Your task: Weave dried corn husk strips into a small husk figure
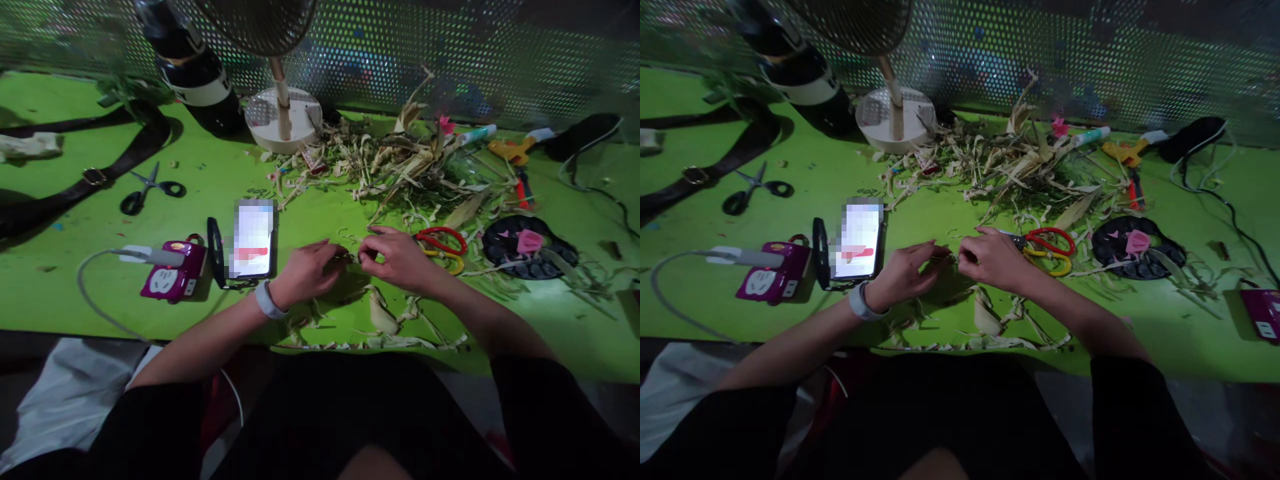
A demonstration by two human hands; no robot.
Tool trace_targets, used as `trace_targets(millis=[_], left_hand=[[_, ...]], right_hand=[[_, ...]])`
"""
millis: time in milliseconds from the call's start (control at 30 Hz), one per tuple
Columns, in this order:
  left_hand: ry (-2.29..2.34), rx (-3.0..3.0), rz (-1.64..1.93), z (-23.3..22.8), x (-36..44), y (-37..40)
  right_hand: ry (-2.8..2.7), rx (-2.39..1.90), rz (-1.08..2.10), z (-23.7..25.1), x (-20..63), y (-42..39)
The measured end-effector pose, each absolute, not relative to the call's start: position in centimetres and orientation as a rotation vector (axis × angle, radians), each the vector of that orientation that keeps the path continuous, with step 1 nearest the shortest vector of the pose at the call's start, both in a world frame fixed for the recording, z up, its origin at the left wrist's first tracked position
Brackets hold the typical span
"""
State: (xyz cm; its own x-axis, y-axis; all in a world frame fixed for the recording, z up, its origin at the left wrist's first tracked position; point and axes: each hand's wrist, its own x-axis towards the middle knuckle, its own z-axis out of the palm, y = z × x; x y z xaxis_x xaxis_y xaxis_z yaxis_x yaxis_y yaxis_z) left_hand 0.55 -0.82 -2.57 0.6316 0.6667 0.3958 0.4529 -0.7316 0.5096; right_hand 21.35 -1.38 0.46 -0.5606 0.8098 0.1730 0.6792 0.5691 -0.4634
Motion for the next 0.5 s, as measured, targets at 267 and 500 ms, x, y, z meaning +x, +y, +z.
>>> trace_targets(millis=[267, 500], left_hand=[[0.834, 2.715, 0.867, -2.81, 0.39, -0.95], [0.75, 2.944, 0.937, -2.6, -0.15, -0.56]], right_hand=[[-2.521, -1.184, 0.481, 1.08, 20.95, -1.73], [-2.605, -1.311, 0.296, 1.06, 20.93, -1.61]])
